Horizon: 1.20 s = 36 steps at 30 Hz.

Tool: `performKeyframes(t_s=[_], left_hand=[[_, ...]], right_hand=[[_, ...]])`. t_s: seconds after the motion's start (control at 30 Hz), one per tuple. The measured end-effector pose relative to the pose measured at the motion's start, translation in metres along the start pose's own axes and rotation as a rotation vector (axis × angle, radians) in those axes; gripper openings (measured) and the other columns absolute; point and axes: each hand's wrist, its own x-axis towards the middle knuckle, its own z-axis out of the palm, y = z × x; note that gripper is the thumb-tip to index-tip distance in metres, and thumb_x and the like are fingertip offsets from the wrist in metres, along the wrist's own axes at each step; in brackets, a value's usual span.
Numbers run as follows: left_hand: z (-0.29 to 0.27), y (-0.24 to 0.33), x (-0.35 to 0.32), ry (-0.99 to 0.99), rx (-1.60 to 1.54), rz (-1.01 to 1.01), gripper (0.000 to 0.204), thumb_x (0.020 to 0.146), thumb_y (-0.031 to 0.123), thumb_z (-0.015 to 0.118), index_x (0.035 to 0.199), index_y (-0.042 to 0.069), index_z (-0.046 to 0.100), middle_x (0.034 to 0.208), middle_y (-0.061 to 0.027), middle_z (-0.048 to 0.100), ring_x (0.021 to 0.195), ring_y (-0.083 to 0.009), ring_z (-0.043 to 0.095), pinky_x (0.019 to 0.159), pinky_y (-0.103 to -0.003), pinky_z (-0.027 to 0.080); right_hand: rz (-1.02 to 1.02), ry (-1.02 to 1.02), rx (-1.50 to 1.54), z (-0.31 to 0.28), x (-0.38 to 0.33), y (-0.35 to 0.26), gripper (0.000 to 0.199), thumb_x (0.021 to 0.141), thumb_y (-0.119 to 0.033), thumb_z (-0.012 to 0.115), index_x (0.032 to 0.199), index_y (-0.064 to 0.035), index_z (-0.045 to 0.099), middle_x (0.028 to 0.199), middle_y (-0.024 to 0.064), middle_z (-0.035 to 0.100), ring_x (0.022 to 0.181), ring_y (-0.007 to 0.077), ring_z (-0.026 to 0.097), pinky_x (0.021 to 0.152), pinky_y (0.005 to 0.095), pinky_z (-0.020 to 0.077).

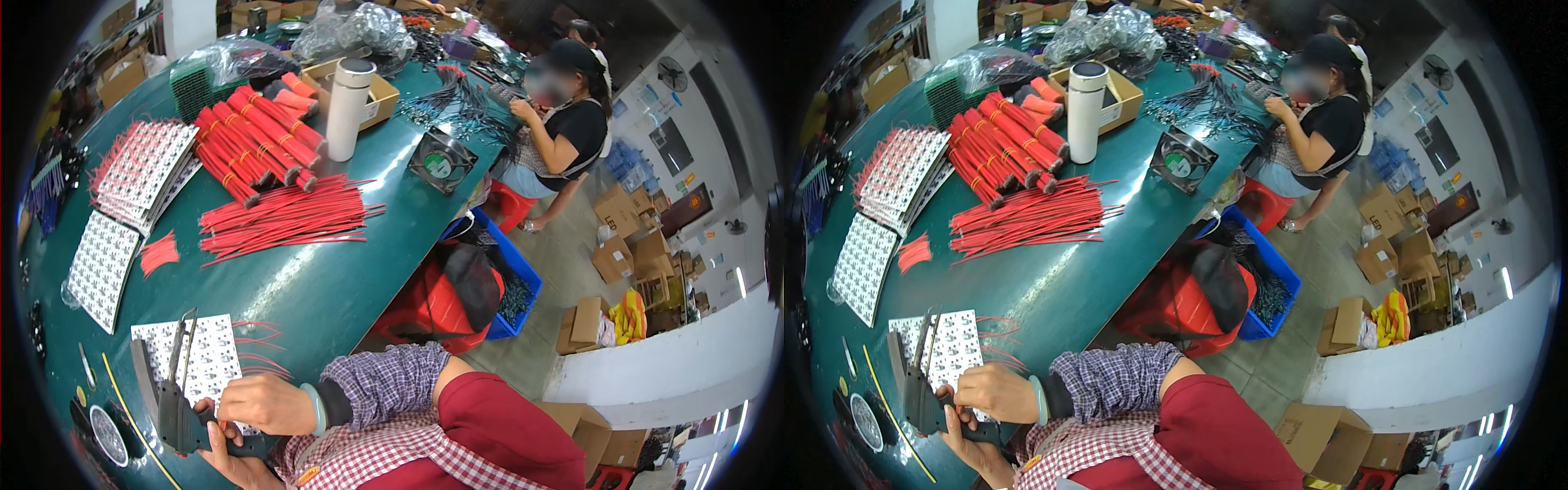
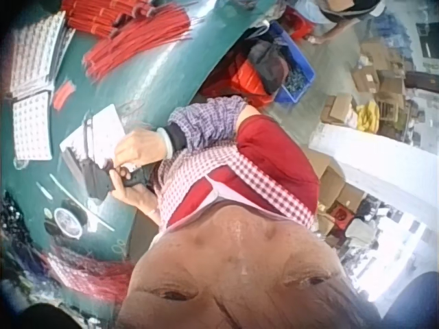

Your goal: The person places a circuit board on a table, positions a metal weight over it, and solders red wires onto the board using a soldering gun.

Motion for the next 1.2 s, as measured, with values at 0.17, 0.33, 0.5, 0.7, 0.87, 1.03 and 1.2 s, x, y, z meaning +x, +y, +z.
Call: performKeyframes(t_s=[0.17, 0.33, 0.5, 0.7, 0.87, 1.03, 1.2], left_hand=[[0.01, 0.009, -0.009, 0.134, 0.101, -0.098, 0.034, 0.085, 0.007, 0.063, 0.116, -0.005, 0.056, 0.077, -0.0025, 0.055, 0.055, -0.0057, 0.045, 0.048, -0.02, 0.032], [0.018, 0.014, -0.01, -0.012, 0.02, -0.052, 0.037, 0.084, 0.003, 0.065, 0.116, -0.007, 0.052, 0.084, -0.0115, 0.059, 0.056, -0.0111, 0.051, 0.048, -0.023, 0.04], [-0.005, 0.017, -0.026, 0.075, 0.046, -0.044, 0.045, 0.081, -0.003, 0.066, 0.122, -0.005, 0.048, 0.109, -0.0182, 0.06, 0.058, -0.0137, 0.054, 0.048, -0.026, 0.044], [-0.037, 0.017, -0.049, 0.052, 0.271, -0.089, 0.048, 0.081, -0.001, 0.071, 0.126, -0.003, 0.055, 0.115, -0.013, 0.064, 0.074, -0.0122, 0.06, 0.062, -0.025, 0.049], [-0.056, 0.016, -0.071, 0.041, 0.432, -0.095, 0.045, 0.081, 0.001, 0.072, 0.124, -0.001, 0.058, 0.115, -0.011, 0.065, 0.098, -0.0149, 0.062, 0.084, -0.029, 0.049], [-0.053, 0.023, -0.077, 0.024, 0.626, -0.013, 0.032, 0.079, 0.001, 0.074, 0.11, -0.003, 0.066, 0.103, -0.011, 0.069, 0.087, -0.0169, 0.066, 0.072, -0.028, 0.052], [-0.064, 0.015, -0.08, -0.067, 0.86, 0.151, 0.023, 0.073, 0.002, 0.075, 0.095, -0.003, 0.069, 0.086, -0.0129, 0.069, 0.069, -0.0207, 0.067, 0.061, -0.028, 0.052]], right_hand=[[-0.064, -0.01, -0.067, -0.014, 0.004, -0.001, 0.013, 0.077, -0.008, 0.059, 0.088, -0.0032, 0.063, 0.085, 0.0091, 0.059, 0.082, 0.0268, 0.061, 0.069, 0.0355, 0.0505], [0.035, -0.056, -0.277, -0.038, -0.003, 0.008, 0.029, 0.072, 0.006, 0.066, 0.099, -0.002, 0.069, 0.082, 0.01, 0.061, 0.075, 0.027, 0.061, 0.065, 0.0341, 0.0506], [0.079, -0.065, -0.5, -0.038, -0.019, 0.034, 0.023, 0.072, 0.006, 0.067, 0.093, 0.0003, 0.069, 0.079, 0.0087, 0.059, 0.071, 0.0252, 0.059, 0.06, 0.0354, 0.0492], [0.02, -0.044, -0.53, -0.022, -0.022, 0.035, 0.028, 0.068, 0.011, 0.072, 0.093, 0.0005, 0.069, 0.077, 0.0087, 0.061, 0.067, 0.0241, 0.058, 0.057, 0.0333, 0.0478], [0.019, -0.053, -0.537, -0.015, -0.025, 0.034, 0.028, 0.066, 0.012, 0.073, 0.092, 0.0015, 0.068, 0.079, 0.0094, 0.062, 0.068, 0.0239, 0.059, 0.056, 0.0325, 0.0479], [-0.01, -0.07, -0.536, -0.009, -0.026, 0.037, 0.027, 0.066, 0.012, 0.074, 0.091, 0.0018, 0.067, 0.081, 0.0099, 0.061, 0.067, 0.0235, 0.058, 0.056, 0.0319, 0.0474], [0.005, -0.091, -0.518, -0.006, -0.029, 0.034, 0.028, 0.066, 0.012, 0.074, 0.091, 0.0018, 0.067, 0.081, 0.0099, 0.061, 0.067, 0.0236, 0.058, 0.055, 0.0319, 0.0472]])
